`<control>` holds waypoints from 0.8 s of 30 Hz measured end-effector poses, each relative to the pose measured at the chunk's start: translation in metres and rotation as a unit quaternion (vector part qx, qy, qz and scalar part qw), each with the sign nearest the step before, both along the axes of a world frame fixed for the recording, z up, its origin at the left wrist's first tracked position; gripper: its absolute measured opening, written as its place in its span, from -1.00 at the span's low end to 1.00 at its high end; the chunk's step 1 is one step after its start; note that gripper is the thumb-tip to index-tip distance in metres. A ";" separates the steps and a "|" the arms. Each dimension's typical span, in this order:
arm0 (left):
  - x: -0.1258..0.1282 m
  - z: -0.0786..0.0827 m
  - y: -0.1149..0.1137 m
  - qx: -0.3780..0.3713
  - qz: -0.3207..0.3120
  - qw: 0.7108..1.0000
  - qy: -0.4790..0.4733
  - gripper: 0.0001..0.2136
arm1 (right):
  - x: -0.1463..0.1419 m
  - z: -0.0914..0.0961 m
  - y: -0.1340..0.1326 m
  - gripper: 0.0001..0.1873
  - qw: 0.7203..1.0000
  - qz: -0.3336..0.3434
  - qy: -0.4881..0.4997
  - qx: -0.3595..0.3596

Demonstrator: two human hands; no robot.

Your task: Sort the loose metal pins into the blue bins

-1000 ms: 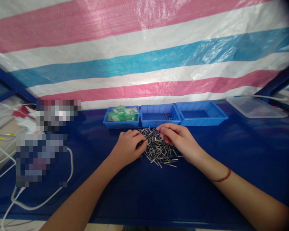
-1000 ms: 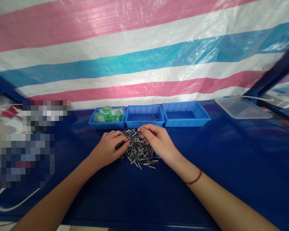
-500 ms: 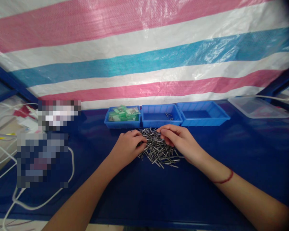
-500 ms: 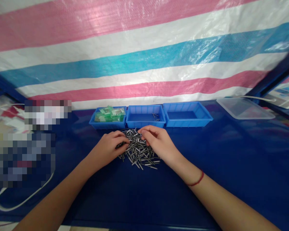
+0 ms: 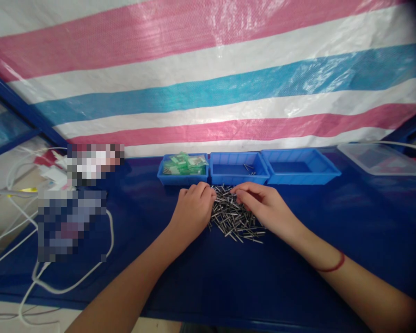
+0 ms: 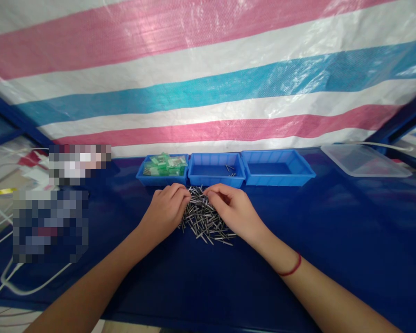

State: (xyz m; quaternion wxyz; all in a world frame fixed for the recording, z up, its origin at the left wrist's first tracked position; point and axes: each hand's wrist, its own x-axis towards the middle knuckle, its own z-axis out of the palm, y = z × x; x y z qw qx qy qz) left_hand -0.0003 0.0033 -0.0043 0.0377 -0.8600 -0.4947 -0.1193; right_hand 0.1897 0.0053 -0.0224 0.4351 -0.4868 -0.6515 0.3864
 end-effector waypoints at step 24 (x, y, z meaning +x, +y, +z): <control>0.004 0.004 -0.009 -0.026 -0.085 0.947 -0.310 -0.91 | -0.011 0.010 -0.012 -0.79 0.996 0.071 0.054 -0.023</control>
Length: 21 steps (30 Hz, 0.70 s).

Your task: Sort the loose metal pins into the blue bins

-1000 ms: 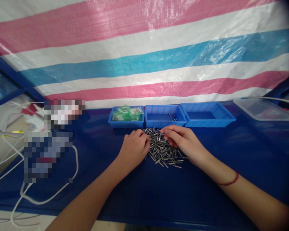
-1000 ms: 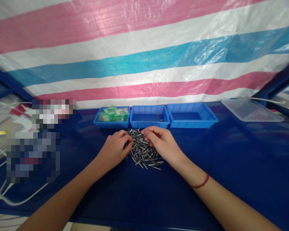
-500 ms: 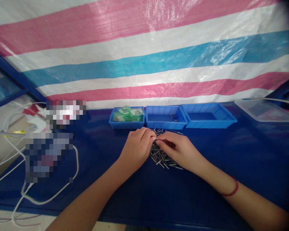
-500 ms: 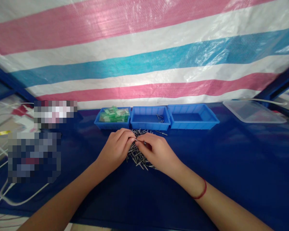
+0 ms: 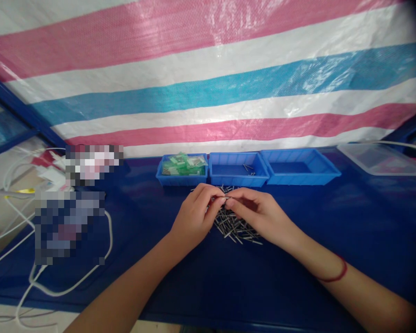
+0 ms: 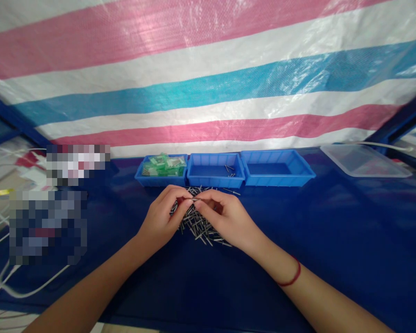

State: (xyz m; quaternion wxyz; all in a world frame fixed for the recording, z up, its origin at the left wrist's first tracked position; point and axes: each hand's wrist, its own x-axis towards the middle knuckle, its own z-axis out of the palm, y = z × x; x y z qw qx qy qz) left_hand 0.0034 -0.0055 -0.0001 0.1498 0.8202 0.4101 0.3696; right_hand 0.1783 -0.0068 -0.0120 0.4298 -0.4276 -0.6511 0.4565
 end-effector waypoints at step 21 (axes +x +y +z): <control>-0.003 -0.005 0.005 -0.029 -0.046 0.998 0.014 -0.81 | 0.002 0.000 -0.004 -0.86 0.993 -0.040 0.006 0.114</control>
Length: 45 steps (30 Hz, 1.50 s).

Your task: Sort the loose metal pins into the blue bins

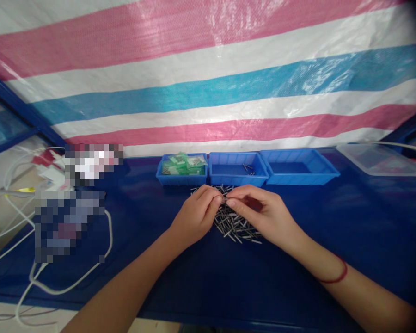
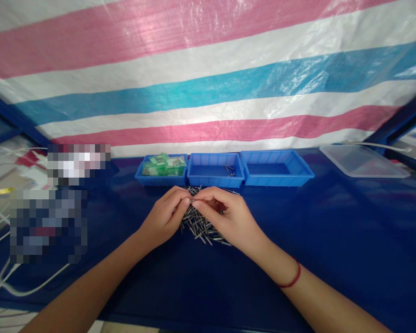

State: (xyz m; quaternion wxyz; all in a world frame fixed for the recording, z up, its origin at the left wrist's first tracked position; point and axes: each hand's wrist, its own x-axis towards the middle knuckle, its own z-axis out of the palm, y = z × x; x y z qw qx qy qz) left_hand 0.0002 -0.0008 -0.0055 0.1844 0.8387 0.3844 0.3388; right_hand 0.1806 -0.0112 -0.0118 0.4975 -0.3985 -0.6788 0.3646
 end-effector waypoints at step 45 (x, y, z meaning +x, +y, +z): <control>-0.024 0.003 0.017 -0.006 0.028 0.969 0.247 -0.83 | 0.003 -0.013 0.009 -0.86 0.983 -0.073 -0.163 0.034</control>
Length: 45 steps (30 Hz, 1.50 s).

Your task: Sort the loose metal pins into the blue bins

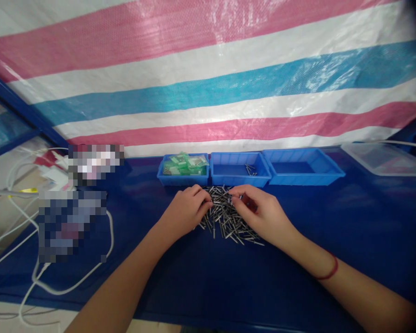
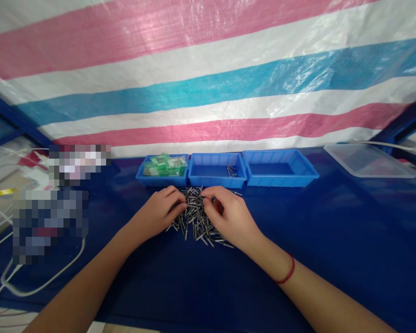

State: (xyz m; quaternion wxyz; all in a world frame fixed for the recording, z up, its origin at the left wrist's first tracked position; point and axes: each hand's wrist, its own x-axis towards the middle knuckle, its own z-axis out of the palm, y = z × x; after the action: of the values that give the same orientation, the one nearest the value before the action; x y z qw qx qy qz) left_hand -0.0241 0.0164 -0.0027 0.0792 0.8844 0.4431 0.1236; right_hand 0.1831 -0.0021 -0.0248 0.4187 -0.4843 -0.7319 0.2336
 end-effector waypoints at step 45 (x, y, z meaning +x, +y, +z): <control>0.013 0.011 -0.015 -0.073 0.025 0.966 -0.248 -0.85 | 0.003 0.008 -0.005 -0.82 0.994 0.078 0.005 0.082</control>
State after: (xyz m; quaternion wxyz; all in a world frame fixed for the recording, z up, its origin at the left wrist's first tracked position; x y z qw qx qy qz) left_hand -0.0109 0.0015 0.0079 0.2475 0.8067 0.4390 0.3086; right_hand 0.1861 -0.0070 -0.0170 0.4407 -0.3884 -0.7823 0.2071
